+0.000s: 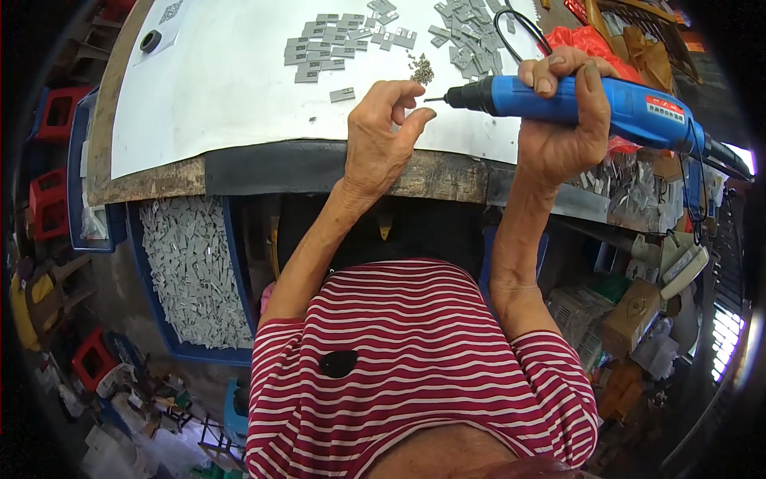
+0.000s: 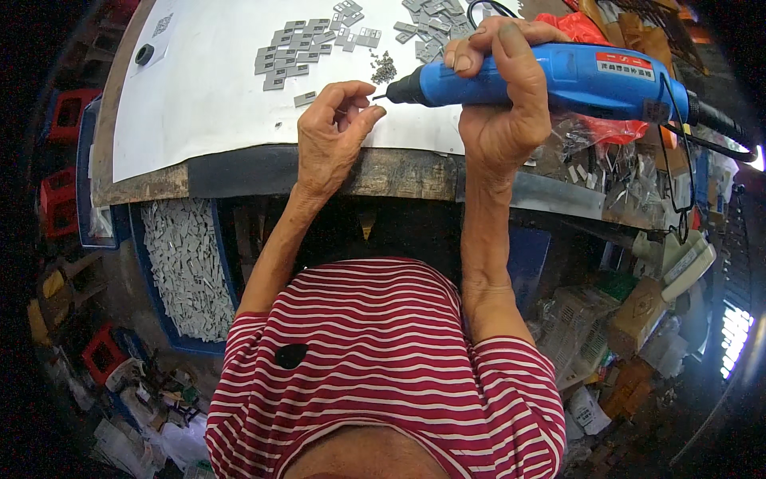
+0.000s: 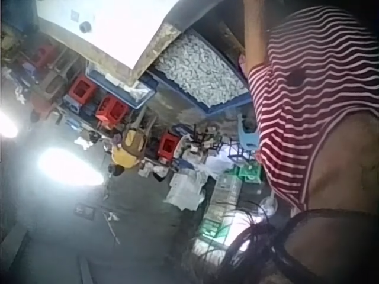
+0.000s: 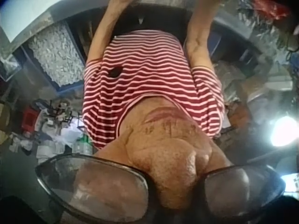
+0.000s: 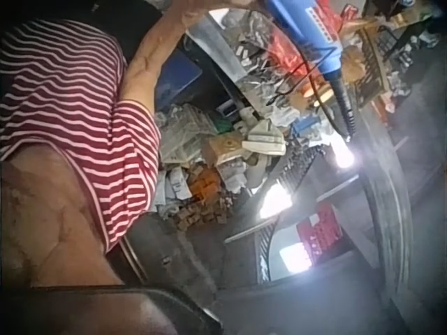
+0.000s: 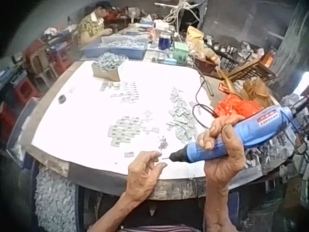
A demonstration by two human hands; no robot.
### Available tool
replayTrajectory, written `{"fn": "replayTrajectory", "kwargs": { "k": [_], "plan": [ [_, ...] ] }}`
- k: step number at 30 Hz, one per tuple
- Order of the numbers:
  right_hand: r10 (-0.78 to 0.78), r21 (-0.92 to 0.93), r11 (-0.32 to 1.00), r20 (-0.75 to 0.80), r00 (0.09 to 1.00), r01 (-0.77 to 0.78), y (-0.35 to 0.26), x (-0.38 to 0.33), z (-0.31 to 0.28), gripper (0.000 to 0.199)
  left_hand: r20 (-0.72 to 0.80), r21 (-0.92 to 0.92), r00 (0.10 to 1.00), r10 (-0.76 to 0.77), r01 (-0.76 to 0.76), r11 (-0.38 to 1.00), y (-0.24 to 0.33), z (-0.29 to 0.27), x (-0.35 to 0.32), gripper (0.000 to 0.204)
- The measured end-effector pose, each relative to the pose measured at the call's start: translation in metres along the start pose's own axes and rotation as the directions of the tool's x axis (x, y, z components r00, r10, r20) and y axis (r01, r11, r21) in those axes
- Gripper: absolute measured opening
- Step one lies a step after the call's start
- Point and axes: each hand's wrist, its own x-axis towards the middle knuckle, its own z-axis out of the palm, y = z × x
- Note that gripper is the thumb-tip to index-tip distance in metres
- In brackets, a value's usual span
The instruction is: Assembling small metal hardware components using an electric screwdriver.
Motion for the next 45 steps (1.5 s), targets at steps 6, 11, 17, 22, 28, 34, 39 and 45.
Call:
{"fn": "replayTrajectory", "kwargs": {
  "k": [6,11,17,22,28,34,39,45],
  "plan": [
    [-0.004,0.036,0.999,0.002,1.0,0.003,-0.002,-0.003,0.0,0.014,0.016,-0.048,1.0,-0.026,0.027,0.998,0.0,0.001,-0.002,0.019],
    [-0.018,0.048,0.999,-0.008,1.0,0.018,-0.005,-0.006,0.0,0.014,0.017,-0.079,1.0,-0.004,0.005,0.997,0.001,0.004,-0.004,0.014],
    [-0.013,0.075,0.997,-0.008,1.0,0.014,-0.006,-0.008,0.0,0.015,0.024,-0.066,1.0,-0.001,0.003,0.998,0.006,0.002,-0.005,0.011],
    [0.003,0.045,0.999,-0.005,1.0,-0.002,-0.007,-0.01,0.0,0.015,0.016,-0.03,0.999,0.045,-0.045,0.999,0.008,0.002,-0.007,0.01],
    [-0.015,-0.065,0.998,0.088,0.996,0.021,-0.009,-0.008,-0.001,0.015,0.025,0.006,0.99,0.142,-0.142,0.99,0.007,0.005,-0.007,0.008],
    [0.01,-0.092,0.996,0.139,0.99,0.003,-0.008,-0.01,0.0,0.013,0.048,0.009,0.985,0.166,-0.166,0.986,0.002,0.004,-0.009,0.006],
    [0.006,-0.15,0.989,0.137,0.991,0.015,-0.009,-0.014,0.004,0.014,0.054,-0.024,0.98,0.191,-0.19,0.981,-0.002,0.006,-0.011,0.005],
    [0.019,-0.18,0.984,0.116,0.993,0.002,-0.006,-0.016,0.008,0.013,0.069,-0.004,0.978,0.195,-0.195,0.981,-0.005,0.006,-0.014,0.006]
  ]
}}
